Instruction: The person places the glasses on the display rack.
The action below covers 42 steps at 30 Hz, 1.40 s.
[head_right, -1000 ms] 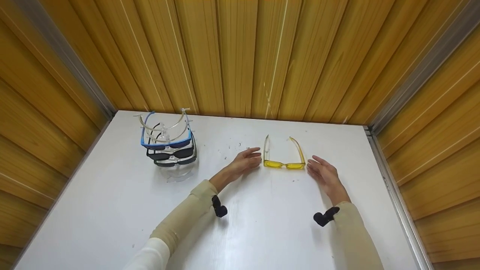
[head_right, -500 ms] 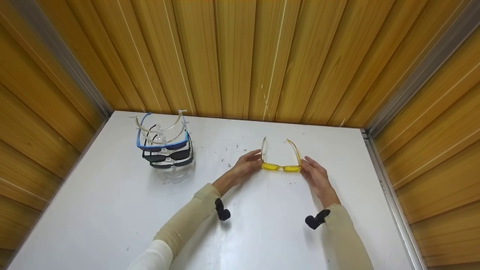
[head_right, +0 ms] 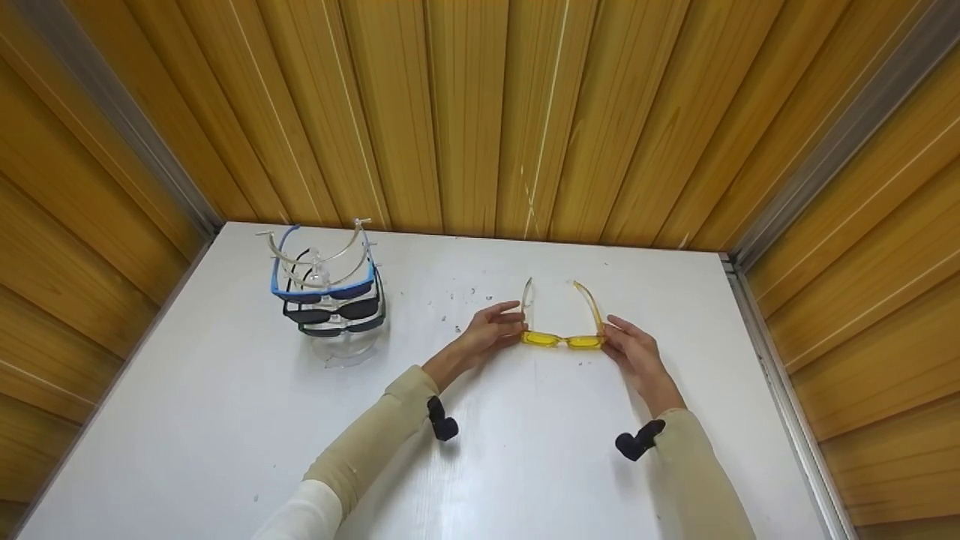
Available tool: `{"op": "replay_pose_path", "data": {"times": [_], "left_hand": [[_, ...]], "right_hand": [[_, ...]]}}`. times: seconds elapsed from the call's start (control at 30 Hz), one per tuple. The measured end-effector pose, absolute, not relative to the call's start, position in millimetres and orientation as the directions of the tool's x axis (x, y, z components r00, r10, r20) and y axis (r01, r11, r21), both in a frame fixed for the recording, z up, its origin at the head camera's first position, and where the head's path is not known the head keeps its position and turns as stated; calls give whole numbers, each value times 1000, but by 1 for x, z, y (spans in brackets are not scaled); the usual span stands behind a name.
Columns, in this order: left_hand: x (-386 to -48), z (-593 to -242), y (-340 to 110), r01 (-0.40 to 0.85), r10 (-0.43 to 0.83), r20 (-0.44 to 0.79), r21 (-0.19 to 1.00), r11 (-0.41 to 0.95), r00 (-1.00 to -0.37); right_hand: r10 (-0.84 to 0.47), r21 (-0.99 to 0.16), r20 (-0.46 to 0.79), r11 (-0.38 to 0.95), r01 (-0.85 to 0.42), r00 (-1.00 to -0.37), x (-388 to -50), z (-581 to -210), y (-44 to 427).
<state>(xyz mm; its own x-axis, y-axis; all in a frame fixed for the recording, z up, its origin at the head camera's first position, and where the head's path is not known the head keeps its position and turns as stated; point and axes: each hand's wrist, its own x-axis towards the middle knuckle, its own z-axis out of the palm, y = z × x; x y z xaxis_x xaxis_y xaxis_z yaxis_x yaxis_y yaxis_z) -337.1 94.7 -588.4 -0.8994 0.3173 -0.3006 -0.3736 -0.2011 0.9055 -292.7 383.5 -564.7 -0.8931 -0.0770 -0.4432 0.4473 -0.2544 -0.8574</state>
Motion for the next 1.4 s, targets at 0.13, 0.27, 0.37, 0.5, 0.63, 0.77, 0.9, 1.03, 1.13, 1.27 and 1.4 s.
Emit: {"op": "replay_pose_path", "data": {"times": [0.13, 0.27, 0.37, 0.5, 0.63, 0.77, 0.9, 1.03, 1.13, 1.27, 1.4], "left_hand": [[-335, -585, 92, -370, 308, -307, 912, -174, -901], [-332, -581, 89, -366, 320, -297, 912, -183, -900], [-331, -578, 88, -368, 333, -290, 908, -201, -897], [-328, -575, 83, -378, 348, -294, 903, -204, -890], [-325, -570, 77, -395, 359, -306, 895, -207, -882], [-322, -565, 71, -399, 374, -304, 893, -209, -876], [-319, -561, 65, -400, 391, -296, 891, -216, -872], [-316, -559, 61, -410, 414, -295, 885, -221, -861], [-313, -560, 56, -416, 431, -296, 884, -214, -852], [-310, -560, 48, -422, 451, -298, 884, -203, -841], [-307, -559, 41, -424, 462, -301, 886, -189, -834]], "right_hand": [[-85, -859, -432, -265, 439, -898, -289, -562, 384], [-72, -850, -456, -259, 458, -887, -285, -559, 384], [-73, -846, -469, -249, 471, -880, -281, -556, 385], [-87, -852, -468, -219, 475, -880, -276, -554, 384], [-119, -856, -464, -194, 479, -878, -271, -550, 383], [-150, -854, -465, -185, 487, -873, -267, -545, 382], [-193, -855, -447, -193, 481, -873, -263, -542, 382], [-261, -839, -441, -221, 498, -859, -260, -539, 385], [-306, -814, -462, -228, 535, -833, -258, -540, 385], [-324, -810, -482, -188, 555, -814, -257, -538, 380], [-338, -823, -472, -163, 545, -814, -255, -535, 375]]}}
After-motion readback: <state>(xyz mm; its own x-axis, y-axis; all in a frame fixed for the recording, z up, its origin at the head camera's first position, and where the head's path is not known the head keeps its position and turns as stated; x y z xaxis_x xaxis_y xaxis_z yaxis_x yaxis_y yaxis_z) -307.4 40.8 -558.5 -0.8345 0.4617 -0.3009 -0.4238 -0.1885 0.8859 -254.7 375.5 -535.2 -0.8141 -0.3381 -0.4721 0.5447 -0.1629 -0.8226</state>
